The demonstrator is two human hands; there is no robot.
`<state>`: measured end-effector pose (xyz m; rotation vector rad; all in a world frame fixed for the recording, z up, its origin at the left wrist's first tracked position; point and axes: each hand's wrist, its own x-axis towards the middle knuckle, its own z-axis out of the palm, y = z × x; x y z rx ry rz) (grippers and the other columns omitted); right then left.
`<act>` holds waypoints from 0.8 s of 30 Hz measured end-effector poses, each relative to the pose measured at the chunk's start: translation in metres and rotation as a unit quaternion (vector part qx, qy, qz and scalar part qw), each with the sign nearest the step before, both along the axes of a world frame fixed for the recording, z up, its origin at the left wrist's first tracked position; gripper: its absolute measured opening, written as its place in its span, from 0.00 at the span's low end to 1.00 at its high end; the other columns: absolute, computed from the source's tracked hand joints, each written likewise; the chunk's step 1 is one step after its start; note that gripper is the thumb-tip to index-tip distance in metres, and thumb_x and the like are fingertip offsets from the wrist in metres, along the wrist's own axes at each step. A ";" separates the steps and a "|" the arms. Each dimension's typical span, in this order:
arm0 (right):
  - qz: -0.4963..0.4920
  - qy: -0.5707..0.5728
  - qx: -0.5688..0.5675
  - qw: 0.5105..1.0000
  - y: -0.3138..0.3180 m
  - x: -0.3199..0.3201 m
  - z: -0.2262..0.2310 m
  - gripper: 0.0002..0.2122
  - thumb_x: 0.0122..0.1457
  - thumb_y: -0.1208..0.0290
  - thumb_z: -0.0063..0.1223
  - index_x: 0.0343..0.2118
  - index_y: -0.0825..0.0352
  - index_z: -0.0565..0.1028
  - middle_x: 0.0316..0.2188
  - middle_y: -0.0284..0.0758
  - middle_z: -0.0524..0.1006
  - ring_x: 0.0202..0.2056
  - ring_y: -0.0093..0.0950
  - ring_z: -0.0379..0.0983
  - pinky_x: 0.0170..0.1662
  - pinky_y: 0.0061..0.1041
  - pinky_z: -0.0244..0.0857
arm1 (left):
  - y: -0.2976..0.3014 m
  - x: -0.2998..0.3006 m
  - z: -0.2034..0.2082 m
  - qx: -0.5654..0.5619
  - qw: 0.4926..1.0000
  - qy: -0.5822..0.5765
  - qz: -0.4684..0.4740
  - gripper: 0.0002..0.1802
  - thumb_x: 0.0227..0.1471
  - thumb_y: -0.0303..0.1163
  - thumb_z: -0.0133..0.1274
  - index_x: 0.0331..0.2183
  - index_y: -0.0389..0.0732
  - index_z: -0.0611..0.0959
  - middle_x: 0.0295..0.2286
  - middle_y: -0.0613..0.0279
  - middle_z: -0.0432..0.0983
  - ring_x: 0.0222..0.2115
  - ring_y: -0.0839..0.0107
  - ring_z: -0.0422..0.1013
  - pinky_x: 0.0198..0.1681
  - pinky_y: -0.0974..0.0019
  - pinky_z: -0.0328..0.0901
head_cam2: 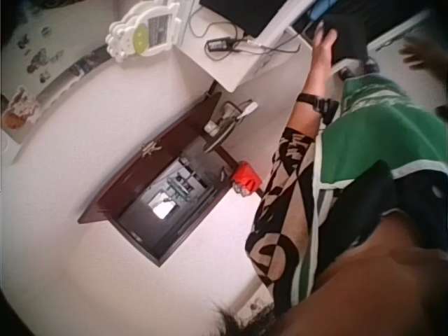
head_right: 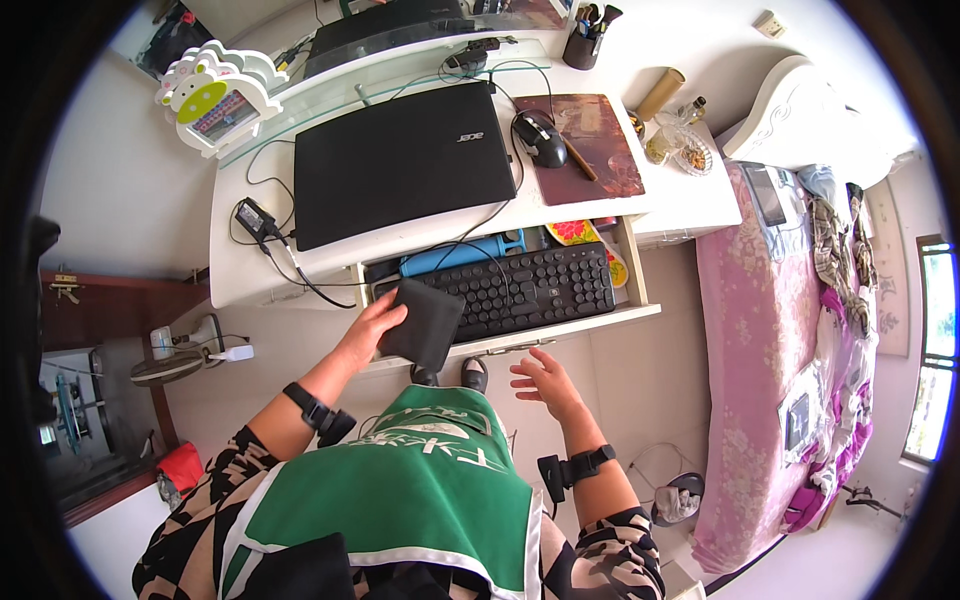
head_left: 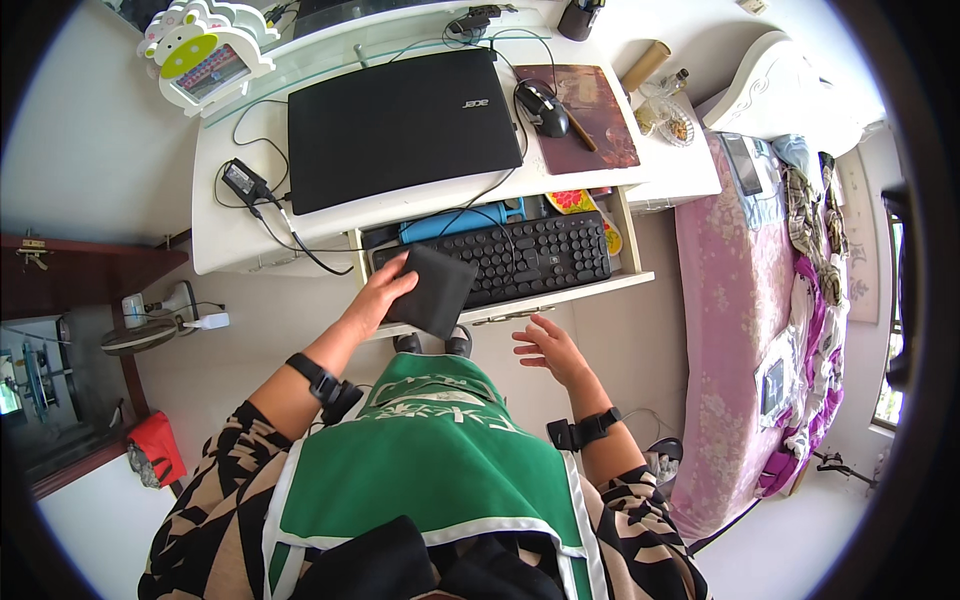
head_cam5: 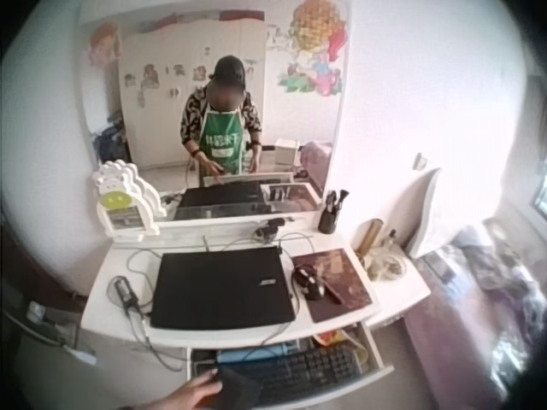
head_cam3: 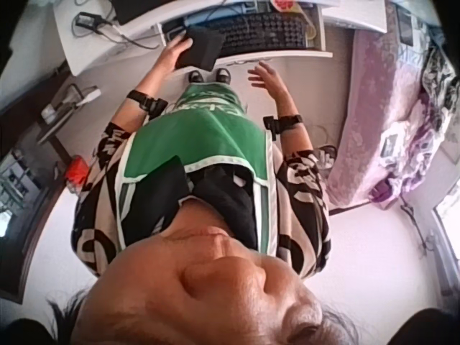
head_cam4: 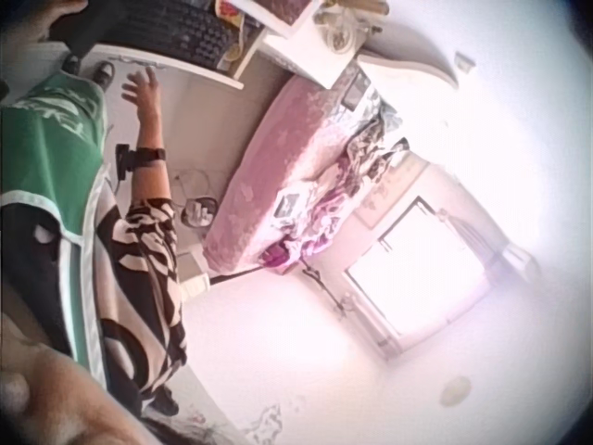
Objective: The person enters a bedroom, sweeps the floor with a broom and dustpan, then wipes a stool and desk with a cloth. They place a keyboard into a drawer and handle a wallet and other small items on the desk.
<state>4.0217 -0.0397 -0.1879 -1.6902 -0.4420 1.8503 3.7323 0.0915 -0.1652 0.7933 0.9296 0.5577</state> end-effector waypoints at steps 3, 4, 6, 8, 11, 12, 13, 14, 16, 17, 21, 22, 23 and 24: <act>-0.048 0.015 0.004 0.999 0.006 -0.003 -0.011 0.26 0.57 0.65 0.45 0.55 0.70 0.53 0.39 0.43 0.73 0.36 0.33 0.73 0.36 0.28 0.70 | 0.038 0.020 -0.009 0.058 0.996 0.046 -0.051 0.34 0.51 0.37 0.48 0.56 0.35 0.57 0.52 0.60 0.59 0.52 0.72 0.56 0.55 0.71 0.49; -0.062 0.010 0.008 0.998 0.009 -0.004 -0.012 0.26 0.57 0.65 0.44 0.55 0.70 0.53 0.39 0.43 0.74 0.36 0.33 0.73 0.36 0.28 0.70 | 0.048 0.028 -0.011 0.036 0.996 0.040 -0.066 0.35 0.50 0.37 0.49 0.56 0.35 0.56 0.53 0.60 0.58 0.53 0.72 0.55 0.55 0.72 0.48; -0.066 0.026 0.014 0.997 0.013 -0.004 -0.012 0.26 0.56 0.67 0.44 0.55 0.72 0.53 0.41 0.43 0.72 0.38 0.33 0.73 0.37 0.28 0.70 | 0.059 0.048 -0.014 0.003 0.995 0.046 -0.093 0.31 0.49 0.38 0.51 0.53 0.35 0.63 0.48 0.60 0.65 0.48 0.73 0.62 0.51 0.72 0.54; -0.076 0.052 0.034 0.995 0.015 -0.006 -0.010 0.26 0.56 0.68 0.44 0.54 0.75 0.52 0.43 0.44 0.70 0.40 0.33 0.72 0.39 0.28 0.69 | 0.066 0.058 -0.012 -0.048 0.985 0.015 -0.163 0.29 0.48 0.38 0.51 0.50 0.35 0.67 0.45 0.61 0.68 0.44 0.73 0.65 0.49 0.73 0.57; -0.120 0.105 0.056 0.986 0.015 -0.010 -0.009 0.28 0.55 0.72 0.44 0.55 0.79 0.49 0.48 0.46 0.66 0.45 0.34 0.69 0.43 0.28 0.68 | 0.051 0.057 0.003 -0.059 0.991 -0.069 -0.093 0.23 0.49 0.36 0.49 0.46 0.37 0.70 0.39 0.62 0.72 0.39 0.74 0.69 0.44 0.72 0.62; -0.131 0.115 0.065 0.983 0.015 -0.012 -0.009 0.28 0.55 0.73 0.44 0.55 0.79 0.47 0.49 0.47 0.64 0.45 0.35 0.68 0.43 0.28 0.67 | 0.046 0.053 0.011 -0.075 0.988 -0.121 -0.065 0.22 0.49 0.36 0.49 0.46 0.37 0.70 0.38 0.62 0.72 0.38 0.74 0.69 0.43 0.72 0.63; -0.143 0.127 0.074 0.979 0.017 -0.013 -0.010 0.29 0.54 0.74 0.44 0.55 0.80 0.46 0.50 0.48 0.63 0.46 0.35 0.68 0.44 0.29 0.67 | 0.043 0.042 0.021 -0.083 0.979 -0.179 -0.050 0.21 0.51 0.35 0.46 0.47 0.38 0.70 0.39 0.61 0.72 0.40 0.72 0.69 0.45 0.70 0.63; -0.155 0.139 0.084 0.974 0.019 -0.013 -0.011 0.30 0.54 0.75 0.44 0.56 0.81 0.44 0.50 0.48 0.62 0.47 0.35 0.67 0.45 0.29 0.67 | 0.043 0.033 0.032 -0.106 0.965 -0.238 -0.015 0.21 0.53 0.35 0.44 0.47 0.37 0.69 0.41 0.58 0.71 0.41 0.71 0.69 0.46 0.68 0.63; -0.167 0.159 0.092 0.969 0.028 -0.014 -0.014 0.32 0.54 0.77 0.44 0.57 0.78 0.40 0.51 0.51 0.61 0.48 0.38 0.66 0.46 0.30 0.65 | 0.043 0.013 0.056 -0.074 0.953 -0.291 0.037 0.23 0.55 0.36 0.40 0.49 0.32 0.66 0.46 0.51 0.67 0.41 0.68 0.69 0.46 0.65 0.65; -0.174 0.167 0.094 0.966 0.033 -0.014 -0.016 0.32 0.54 0.77 0.43 0.57 0.78 0.40 0.52 0.51 0.61 0.48 0.38 0.66 0.46 0.30 0.65 | 0.054 0.008 0.065 -0.098 0.915 -0.391 0.004 0.24 0.55 0.38 0.39 0.49 0.32 0.66 0.49 0.50 0.64 0.30 0.70 0.72 0.32 0.70 0.70; -0.185 0.180 0.114 0.959 0.062 -0.013 -0.023 0.32 0.54 0.77 0.43 0.58 0.76 0.40 0.51 0.51 0.61 0.47 0.38 0.67 0.46 0.30 0.66 | 0.069 -0.006 0.092 -0.054 0.927 -0.369 0.031 0.22 0.54 0.37 0.41 0.47 0.33 0.71 0.54 0.51 0.55 0.16 0.75 0.64 0.18 0.75 0.64; -0.186 0.180 0.117 0.959 0.070 -0.014 -0.026 0.32 0.54 0.77 0.43 0.58 0.75 0.40 0.51 0.51 0.62 0.47 0.38 0.67 0.46 0.30 0.66 | 0.070 -0.007 0.095 -0.058 0.928 -0.365 0.039 0.22 0.54 0.37 0.41 0.47 0.33 0.71 0.54 0.50 0.54 0.17 0.74 0.66 0.19 0.74 0.65; -0.189 0.184 0.124 0.957 0.078 -0.015 -0.028 0.32 0.54 0.77 0.43 0.58 0.75 0.40 0.51 0.50 0.62 0.47 0.38 0.67 0.46 0.30 0.66 | 0.070 -0.009 0.098 -0.055 0.930 -0.362 0.040 0.22 0.54 0.37 0.41 0.47 0.33 0.70 0.54 0.48 0.53 0.19 0.72 0.68 0.21 0.73 0.67; -0.189 0.183 0.127 0.956 0.085 -0.015 -0.030 0.32 0.54 0.77 0.43 0.58 0.74 0.41 0.51 0.49 0.63 0.47 0.37 0.67 0.46 0.30 0.66 | 0.071 -0.012 0.100 -0.051 0.931 -0.359 0.043 0.22 0.54 0.37 0.42 0.47 0.34 0.70 0.55 0.47 0.52 0.21 0.71 0.70 0.23 0.72 0.69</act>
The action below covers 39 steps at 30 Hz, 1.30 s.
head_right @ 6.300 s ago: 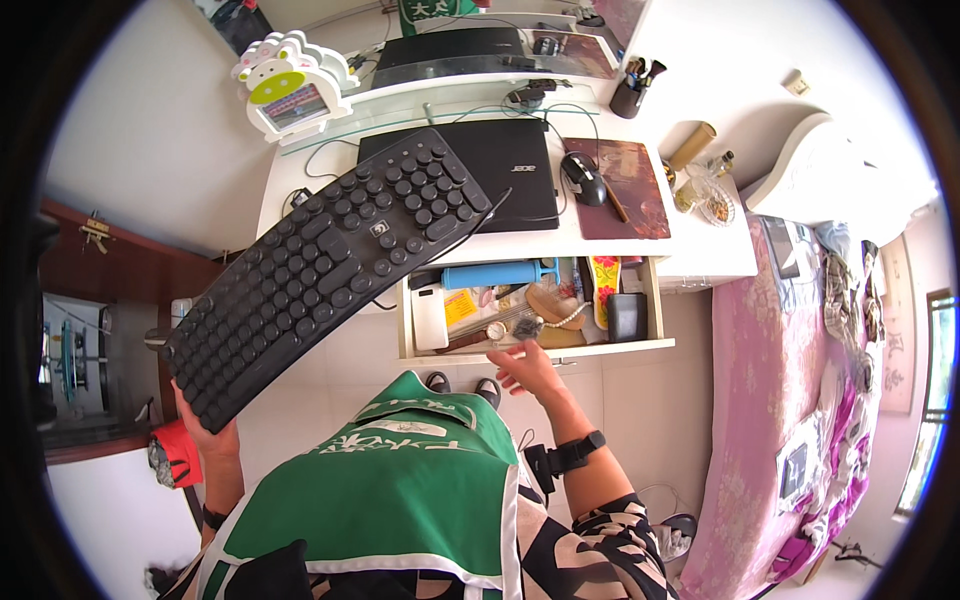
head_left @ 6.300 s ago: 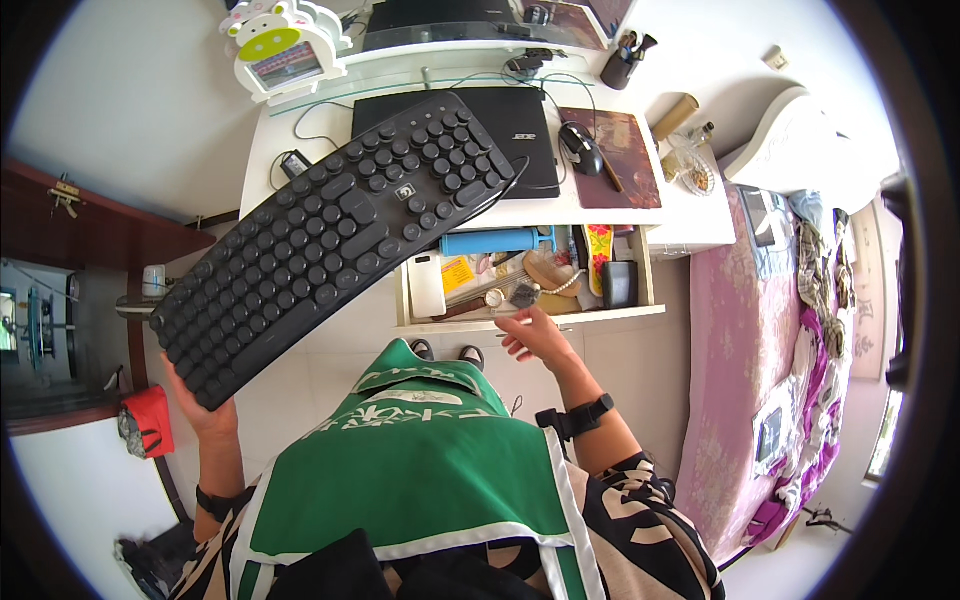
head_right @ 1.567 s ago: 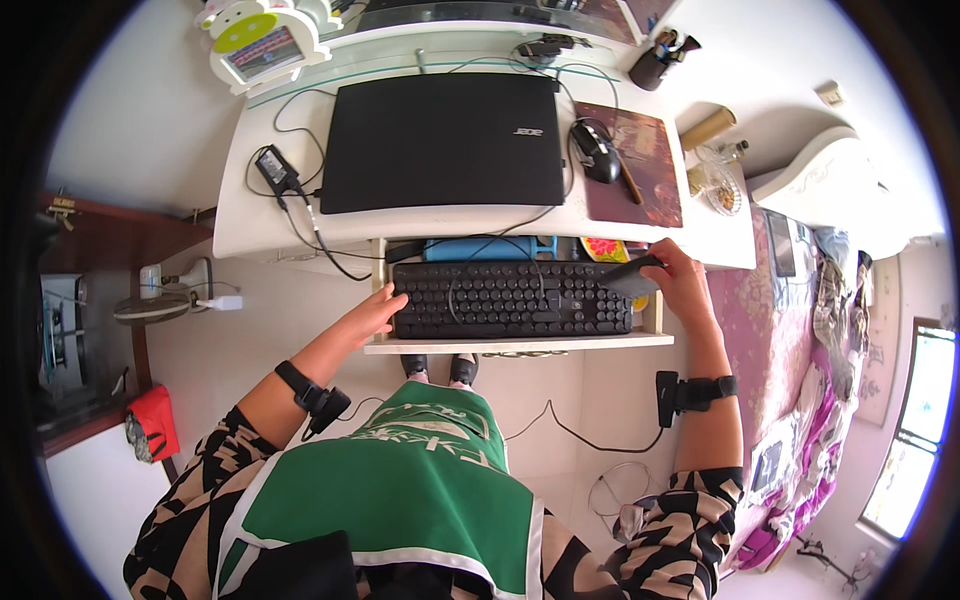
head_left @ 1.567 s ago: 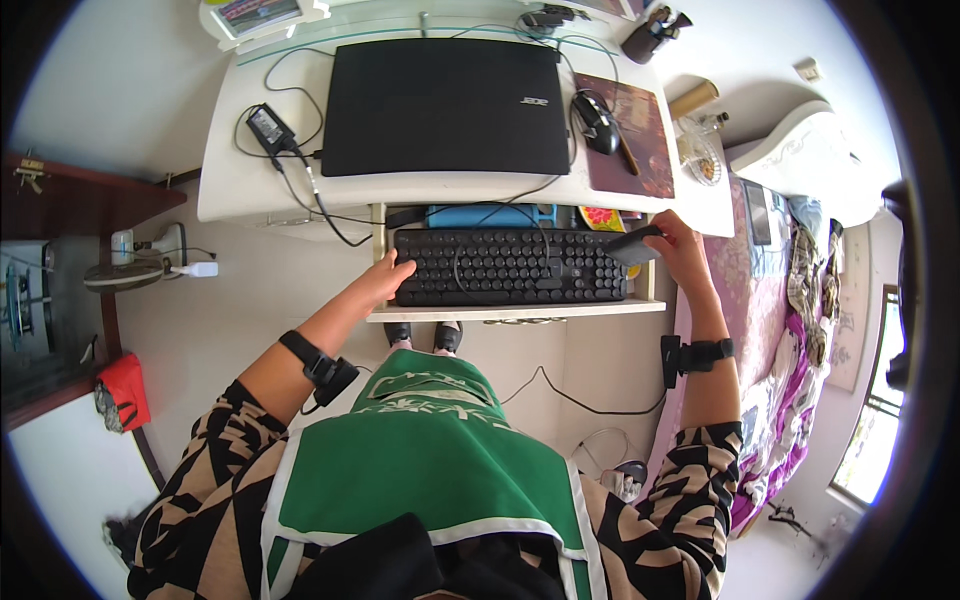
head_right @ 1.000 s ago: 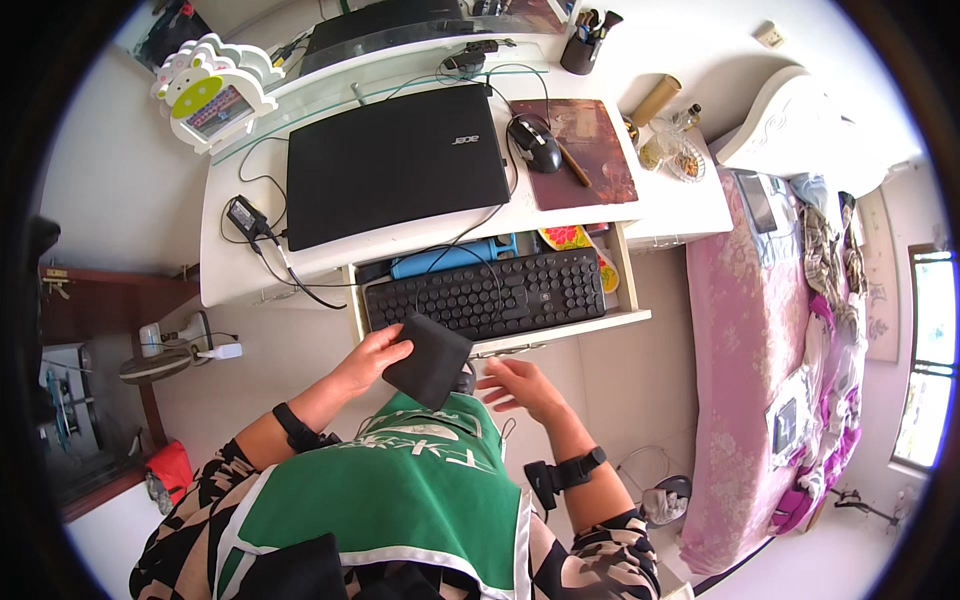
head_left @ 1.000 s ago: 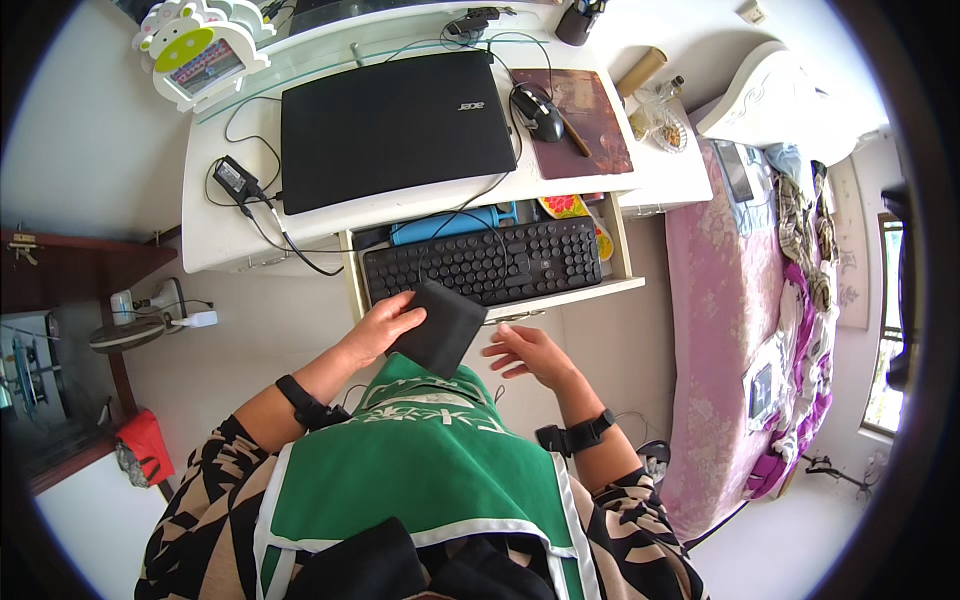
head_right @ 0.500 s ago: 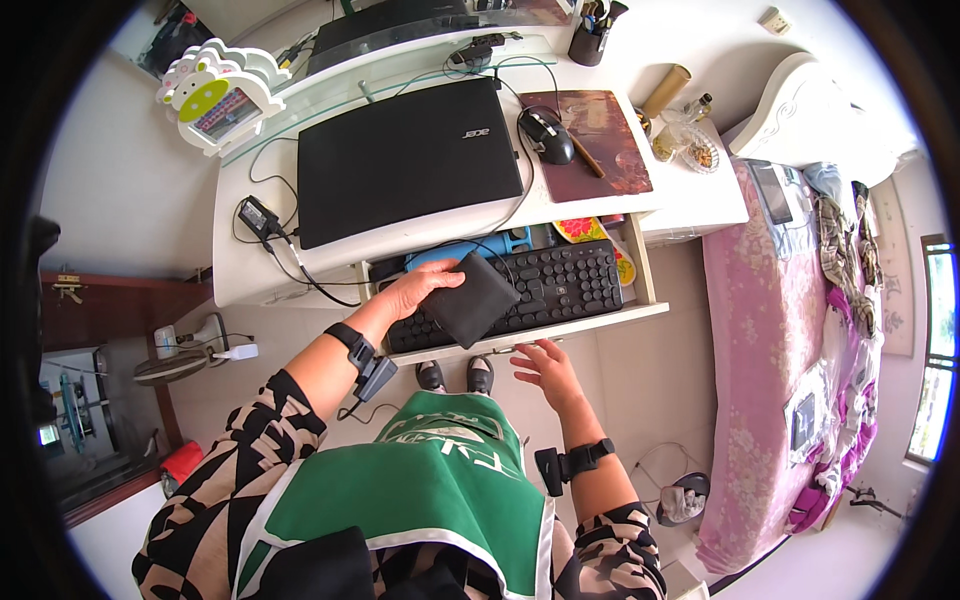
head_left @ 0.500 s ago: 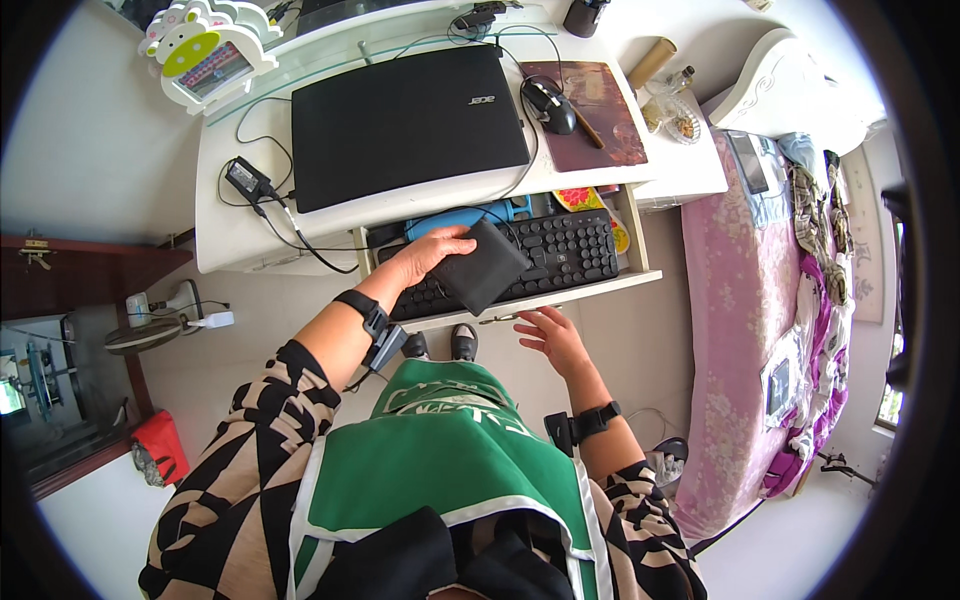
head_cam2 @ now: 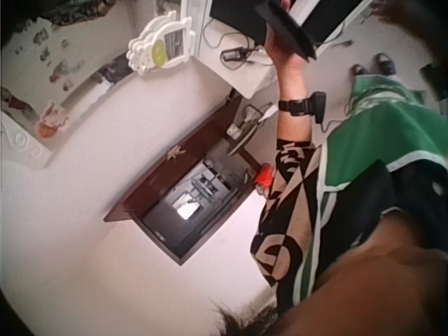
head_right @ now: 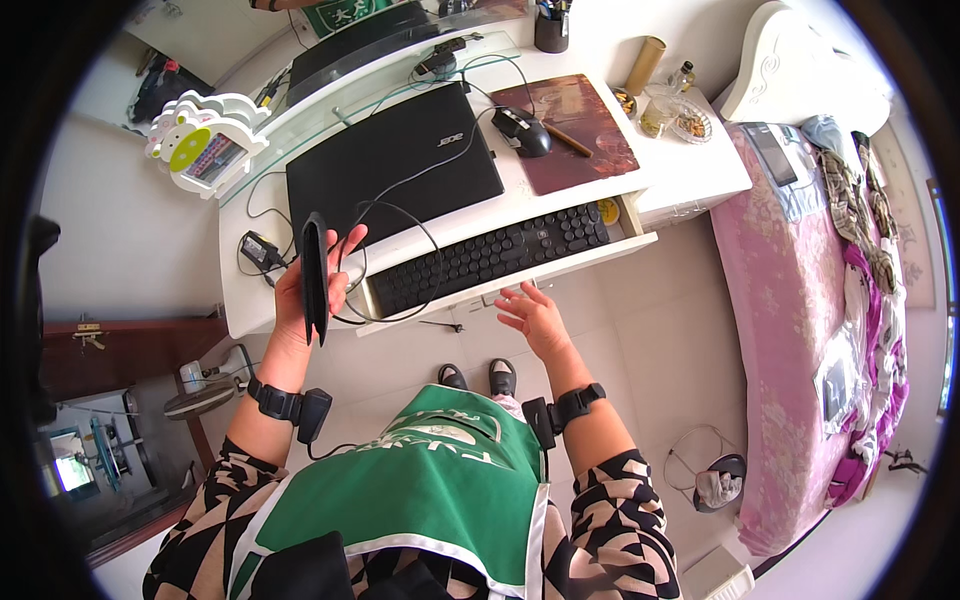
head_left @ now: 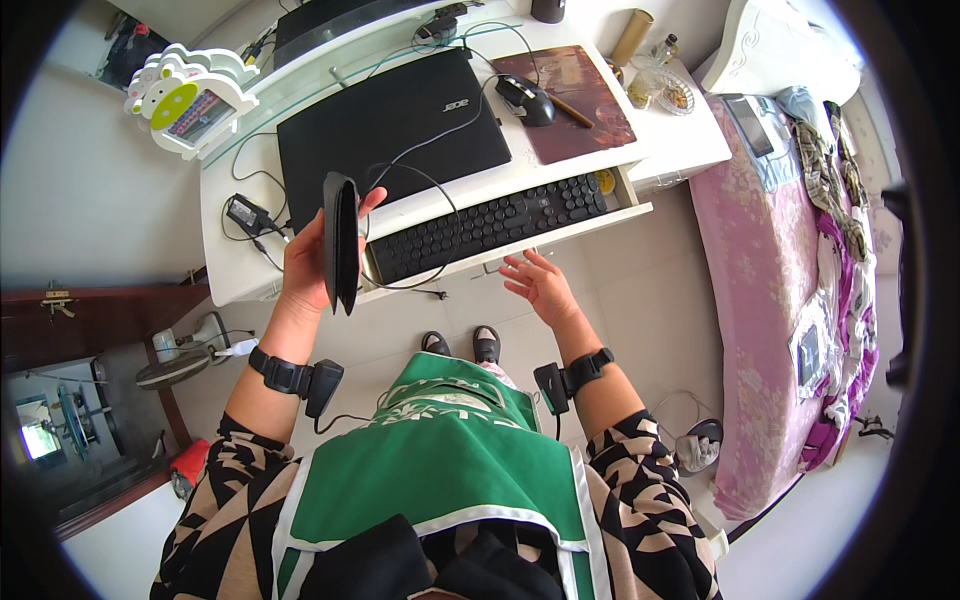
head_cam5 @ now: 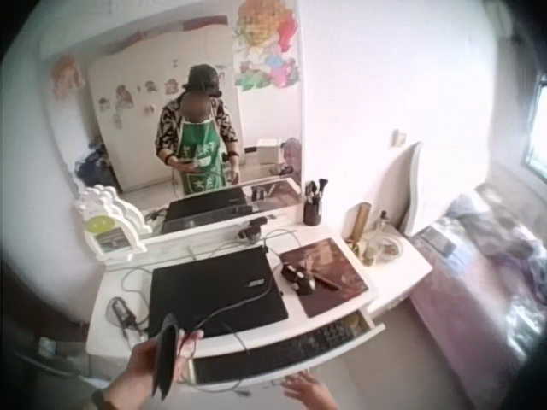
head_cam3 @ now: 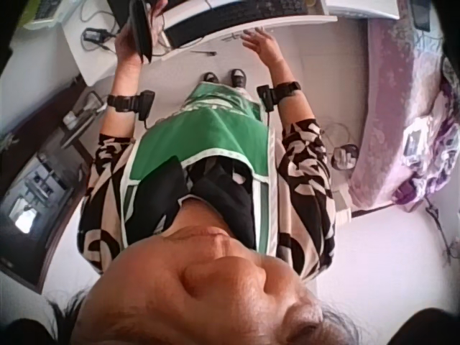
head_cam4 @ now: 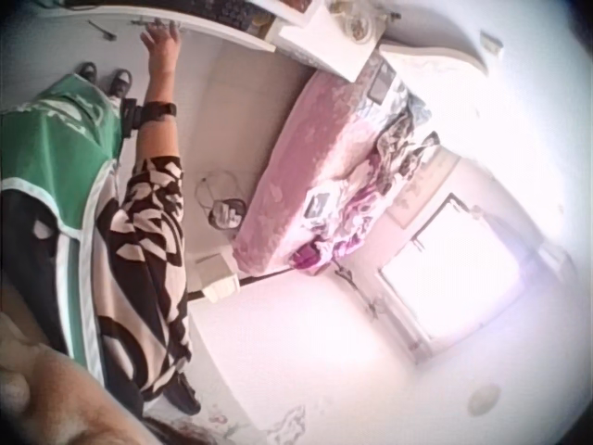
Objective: The person enters a bedroom, sweeps the floor with a broom and dustpan, then wipes a stool and desk with a cloth. They place a keyboard into a drawer and handle a wallet and other small items on the desk.
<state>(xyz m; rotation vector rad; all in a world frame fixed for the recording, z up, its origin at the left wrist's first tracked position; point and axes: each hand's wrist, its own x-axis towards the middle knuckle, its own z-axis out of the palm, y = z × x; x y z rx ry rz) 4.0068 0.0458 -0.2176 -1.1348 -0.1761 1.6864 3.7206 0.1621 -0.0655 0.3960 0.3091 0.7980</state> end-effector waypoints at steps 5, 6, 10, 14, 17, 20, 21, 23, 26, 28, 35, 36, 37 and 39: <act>0.003 -0.011 0.008 1.000 0.034 -0.003 -0.006 0.31 0.55 0.77 0.42 0.59 0.71 0.42 0.51 0.46 0.64 0.46 0.35 0.67 0.46 0.30 0.66 | 0.000 -0.015 -0.006 -0.080 0.995 0.035 0.052 0.23 0.56 0.33 0.38 0.51 0.34 0.64 0.56 0.44 0.47 0.32 0.61 0.73 0.33 0.64 0.71; 0.008 -0.026 0.006 1.000 0.039 -0.003 -0.006 0.31 0.55 0.77 0.42 0.59 0.71 0.42 0.51 0.45 0.64 0.46 0.34 0.68 0.46 0.29 0.66 | 0.003 -0.018 -0.009 -0.120 0.986 0.083 0.084 0.23 0.56 0.33 0.38 0.51 0.31 0.63 0.55 0.44 0.50 0.42 0.59 0.70 0.44 0.62 0.68; 0.043 -0.096 -0.001 0.994 0.054 -0.007 -0.005 0.32 0.53 0.77 0.43 0.59 0.71 0.43 0.51 0.41 0.64 0.45 0.31 0.67 0.45 0.28 0.66 | 0.011 -0.033 -0.018 -0.060 0.977 0.185 0.091 0.20 0.55 0.35 0.41 0.46 0.33 0.69 0.44 0.52 0.67 0.40 0.67 0.70 0.44 0.67 0.66; 0.029 -0.075 0.007 0.997 0.064 -0.013 -0.004 0.33 0.52 0.79 0.43 0.59 0.70 0.42 0.53 0.41 0.61 0.46 0.32 0.66 0.45 0.28 0.66 | 0.016 -0.041 -0.019 -0.032 0.967 0.228 0.114 0.15 0.53 0.36 0.47 0.40 0.38 0.75 0.37 0.62 0.74 0.38 0.72 0.70 0.43 0.70 0.64; 0.019 -0.063 0.014 0.998 0.070 -0.016 -0.005 0.33 0.52 0.79 0.42 0.59 0.70 0.40 0.53 0.42 0.60 0.47 0.33 0.66 0.45 0.29 0.66 | 0.020 -0.044 -0.017 -0.024 0.967 0.227 0.118 0.15 0.52 0.36 0.47 0.40 0.38 0.75 0.36 0.62 0.74 0.37 0.72 0.70 0.43 0.69 0.64; 0.009 -0.057 0.012 0.998 0.076 -0.018 -0.007 0.34 0.52 0.80 0.42 0.60 0.70 0.39 0.53 0.43 0.60 0.47 0.33 0.66 0.45 0.30 0.66 | 0.022 -0.045 -0.015 -0.018 0.959 0.250 0.129 0.15 0.52 0.36 0.47 0.40 0.38 0.75 0.36 0.62 0.74 0.37 0.71 0.70 0.42 0.69 0.65; 0.006 -0.054 0.010 0.998 0.078 -0.018 -0.007 0.34 0.51 0.81 0.43 0.60 0.69 0.39 0.53 0.43 0.60 0.47 0.34 0.66 0.45 0.30 0.66 | 0.023 -0.046 -0.014 -0.011 0.958 0.259 0.124 0.15 0.52 0.36 0.47 0.40 0.39 0.75 0.36 0.63 0.74 0.37 0.72 0.70 0.42 0.70 0.64; 0.002 -0.053 0.008 0.999 0.082 -0.018 -0.009 0.35 0.51 0.81 0.43 0.60 0.69 0.39 0.53 0.44 0.60 0.47 0.34 0.66 0.46 0.30 0.66 | 0.024 -0.047 -0.013 -0.004 0.955 0.276 0.113 0.15 0.51 0.37 0.48 0.40 0.40 0.75 0.37 0.65 0.74 0.38 0.74 0.69 0.43 0.71 0.63; 0.001 -0.053 0.005 0.999 0.085 -0.018 -0.011 0.35 0.51 0.81 0.43 0.59 0.70 0.38 0.53 0.44 0.60 0.46 0.33 0.66 0.46 0.30 0.66 | 0.024 -0.046 -0.013 -0.009 0.951 0.292 0.107 0.15 0.51 0.37 0.48 0.40 0.40 0.75 0.37 0.65 0.74 0.38 0.73 0.69 0.43 0.70 0.63; -0.003 -0.044 0.013 0.999 0.086 -0.018 -0.013 0.35 0.51 0.80 0.43 0.60 0.69 0.38 0.53 0.44 0.60 0.46 0.33 0.67 0.46 0.30 0.66 | 0.023 -0.043 -0.014 -0.015 0.948 0.296 0.115 0.15 0.52 0.37 0.48 0.40 0.39 0.75 0.37 0.63 0.74 0.37 0.72 0.70 0.42 0.69 0.64; 0.066 -0.191 -0.035 0.979 0.082 -0.022 -0.016 0.28 0.53 0.77 0.40 0.58 0.66 0.50 0.51 0.36 0.66 0.45 0.34 0.68 0.45 0.29 0.65 | 0.023 -0.051 -0.016 -0.013 0.939 0.323 0.116 0.16 0.51 0.37 0.48 0.40 0.39 0.75 0.36 0.64 0.74 0.37 0.73 0.70 0.41 0.69 0.65; 0.113 -0.322 -0.008 0.940 0.082 -0.024 -0.016 0.26 0.52 0.77 0.40 0.56 0.66 0.53 0.49 0.34 0.67 0.45 0.34 0.68 0.46 0.29 0.65 | 0.026 -0.054 -0.017 -0.011 0.933 0.344 0.107 0.16 0.51 0.38 0.48 0.40 0.40 0.75 0.36 0.65 0.74 0.37 0.73 0.70 0.41 0.69 0.65; 0.168 -0.444 0.030 0.880 0.081 -0.023 -0.015 0.25 0.51 0.76 0.40 0.55 0.65 0.56 0.48 0.31 0.69 0.44 0.34 0.68 0.46 0.28 0.64 | 0.029 -0.056 -0.019 -0.008 0.924 0.369 0.103 0.16 0.50 0.38 0.49 0.40 0.40 0.75 0.36 0.65 0.74 0.37 0.73 0.70 0.41 0.70 0.65; 0.238 -0.599 0.040 0.764 0.080 -0.023 -0.014 0.20 0.48 0.75 0.41 0.48 0.60 0.64 0.42 0.25 0.73 0.42 0.36 0.67 0.46 0.29 0.62 | 0.035 -0.058 -0.025 -0.010 0.910 0.408 0.077 0.17 0.50 0.38 0.50 0.40 0.41 0.75 0.36 0.66 0.74 0.37 0.74 0.70 0.41 0.70 0.65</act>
